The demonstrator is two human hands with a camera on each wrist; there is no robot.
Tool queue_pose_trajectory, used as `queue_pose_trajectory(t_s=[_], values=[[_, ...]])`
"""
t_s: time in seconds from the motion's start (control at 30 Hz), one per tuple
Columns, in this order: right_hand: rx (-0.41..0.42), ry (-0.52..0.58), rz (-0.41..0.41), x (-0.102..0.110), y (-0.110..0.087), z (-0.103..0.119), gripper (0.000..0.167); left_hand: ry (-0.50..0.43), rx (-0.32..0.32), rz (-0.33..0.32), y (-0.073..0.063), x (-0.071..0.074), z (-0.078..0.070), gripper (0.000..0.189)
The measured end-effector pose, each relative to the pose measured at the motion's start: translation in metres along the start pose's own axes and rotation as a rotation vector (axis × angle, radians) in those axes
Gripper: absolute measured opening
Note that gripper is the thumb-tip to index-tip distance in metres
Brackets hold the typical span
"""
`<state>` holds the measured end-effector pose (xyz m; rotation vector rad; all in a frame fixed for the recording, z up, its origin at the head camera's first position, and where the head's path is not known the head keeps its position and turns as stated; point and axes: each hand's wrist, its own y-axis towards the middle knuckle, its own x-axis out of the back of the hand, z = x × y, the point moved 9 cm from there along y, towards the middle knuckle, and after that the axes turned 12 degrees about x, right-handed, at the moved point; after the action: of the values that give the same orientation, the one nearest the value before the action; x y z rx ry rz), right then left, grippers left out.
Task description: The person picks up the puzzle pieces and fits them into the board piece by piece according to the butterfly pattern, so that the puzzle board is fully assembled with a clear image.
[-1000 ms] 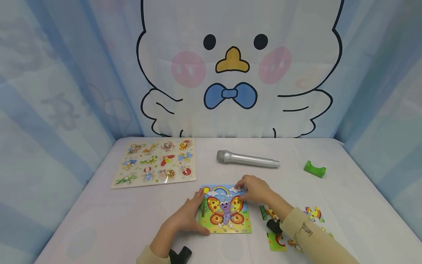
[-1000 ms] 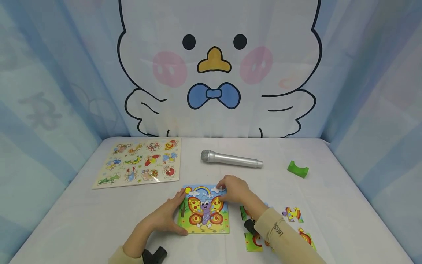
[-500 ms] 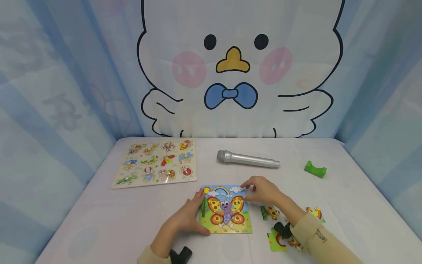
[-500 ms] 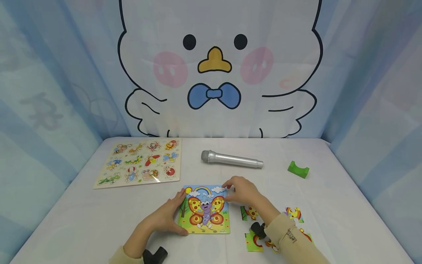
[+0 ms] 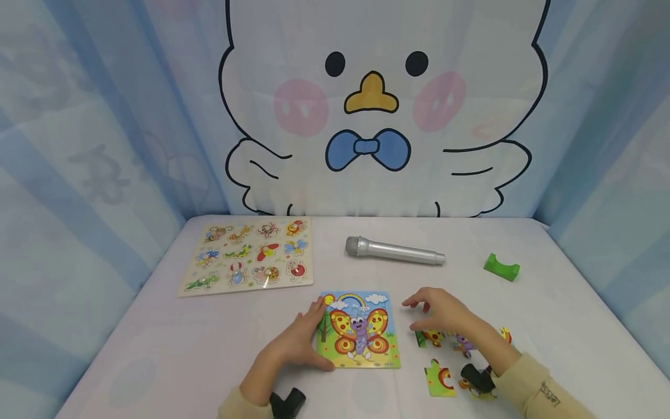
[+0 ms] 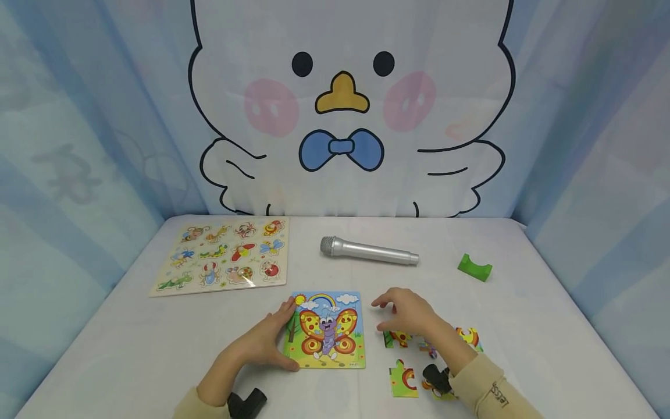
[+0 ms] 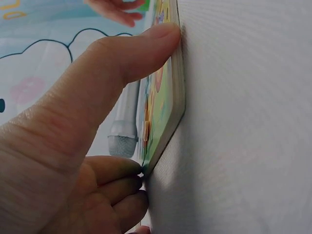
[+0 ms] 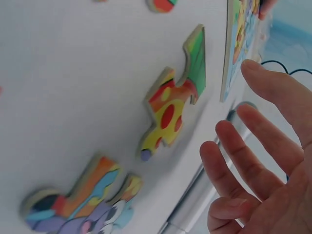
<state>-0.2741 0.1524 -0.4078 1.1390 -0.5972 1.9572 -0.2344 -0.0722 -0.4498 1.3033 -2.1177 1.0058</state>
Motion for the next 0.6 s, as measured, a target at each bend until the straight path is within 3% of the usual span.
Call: queue_pose_trajectory(t_s=[0.13,0.37,0.6], values=[[-0.006,0.005,0.03,-0.002,-0.01,-0.002,0.039,-0.001,-0.002,-0.001,0.001,0.0,0.001,0.114],[-0.085,0.025,0.063,-0.004,-0.023,-0.013,0.041,0.014,-0.022,-0.023,0.003,0.0,0.002,0.116],[-0.098,-0.002,0.099,-0.007,-0.031,-0.018,0.044,0.005,-0.007,-0.008,0.003,-0.001,0.003,0.115]])
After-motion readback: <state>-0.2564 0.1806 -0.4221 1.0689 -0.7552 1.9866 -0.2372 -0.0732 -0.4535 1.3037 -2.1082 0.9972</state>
